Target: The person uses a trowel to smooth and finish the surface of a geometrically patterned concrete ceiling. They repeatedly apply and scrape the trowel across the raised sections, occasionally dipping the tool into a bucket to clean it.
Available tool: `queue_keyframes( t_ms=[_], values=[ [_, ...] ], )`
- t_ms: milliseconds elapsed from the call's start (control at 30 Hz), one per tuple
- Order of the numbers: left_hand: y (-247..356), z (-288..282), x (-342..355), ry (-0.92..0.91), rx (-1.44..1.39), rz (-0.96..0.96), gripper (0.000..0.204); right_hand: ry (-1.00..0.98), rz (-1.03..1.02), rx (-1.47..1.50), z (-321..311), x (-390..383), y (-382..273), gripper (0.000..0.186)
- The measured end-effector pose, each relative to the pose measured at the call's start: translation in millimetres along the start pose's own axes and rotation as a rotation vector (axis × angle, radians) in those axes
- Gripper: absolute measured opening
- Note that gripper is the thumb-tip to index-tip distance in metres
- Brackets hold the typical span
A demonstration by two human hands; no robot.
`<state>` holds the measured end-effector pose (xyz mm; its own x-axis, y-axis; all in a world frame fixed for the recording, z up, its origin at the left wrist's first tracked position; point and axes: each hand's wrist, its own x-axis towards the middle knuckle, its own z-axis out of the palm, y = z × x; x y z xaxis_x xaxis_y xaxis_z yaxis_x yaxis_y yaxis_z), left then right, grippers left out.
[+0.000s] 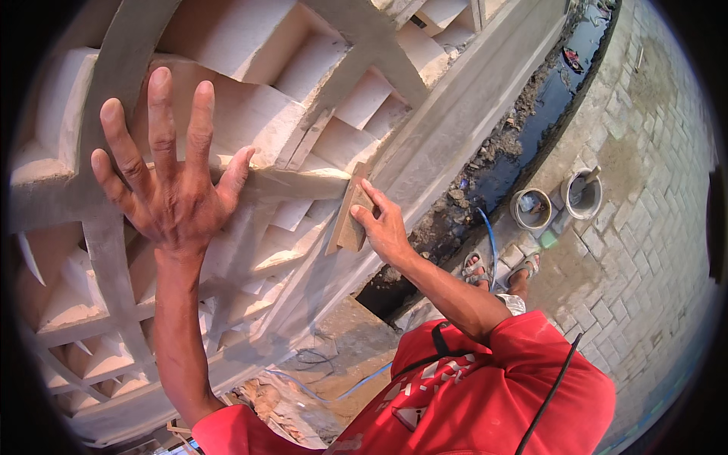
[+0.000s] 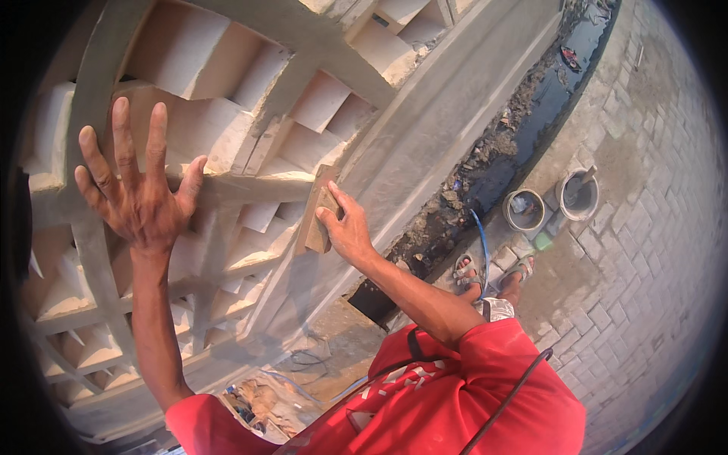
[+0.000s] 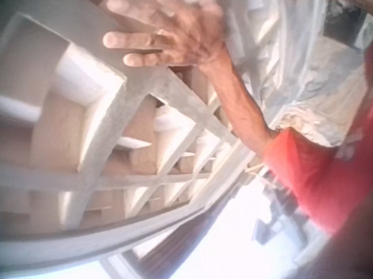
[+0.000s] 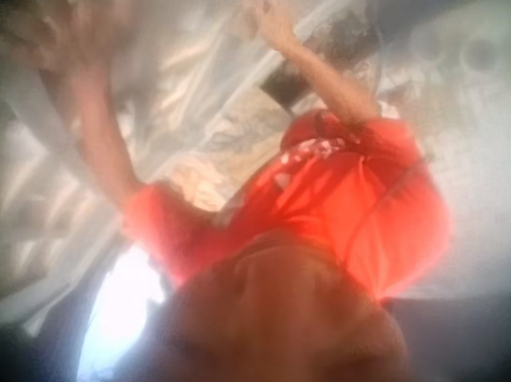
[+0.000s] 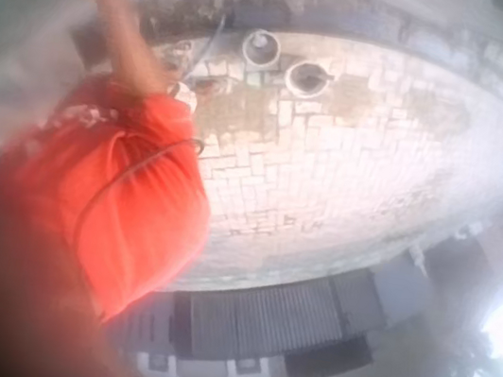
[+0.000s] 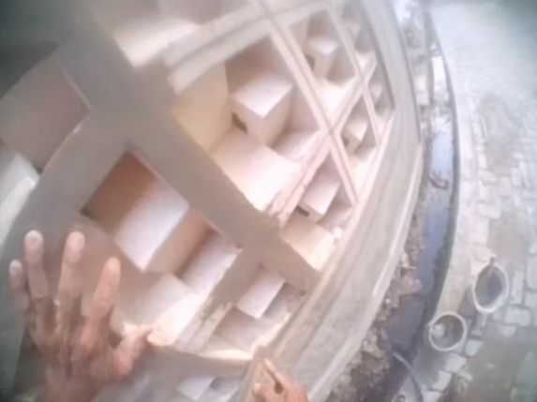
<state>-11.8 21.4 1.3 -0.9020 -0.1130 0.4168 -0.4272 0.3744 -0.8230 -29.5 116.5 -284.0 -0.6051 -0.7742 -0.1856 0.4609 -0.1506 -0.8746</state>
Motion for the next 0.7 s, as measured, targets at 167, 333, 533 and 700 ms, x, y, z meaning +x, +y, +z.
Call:
queue_keyframes(
  t_ms=[167, 333, 533, 700],
  values=[
    [-8, -4, -8, -0.046, 0.033, -0.001, 0.06, -0.062, 0.043, 0.027, -21, -31, -2, 0.054],
    [-8, -1, -7, -0.019, -0.002, -0.007, 0.06, 0.078, -0.052, 0.192, -70, 28, -47, 0.055],
    [-4, -1, -3, 0.015, 0.017, -0.006, 0.061, 0.056, 0.007, 0.239, -64, 59, -62, 0.054],
    [-6, -1, -8, 0.014, 0.026, -0.017, 0.059, 0.041, 0.07, 0.15, -26, 35, -47, 0.056]
  ],
)
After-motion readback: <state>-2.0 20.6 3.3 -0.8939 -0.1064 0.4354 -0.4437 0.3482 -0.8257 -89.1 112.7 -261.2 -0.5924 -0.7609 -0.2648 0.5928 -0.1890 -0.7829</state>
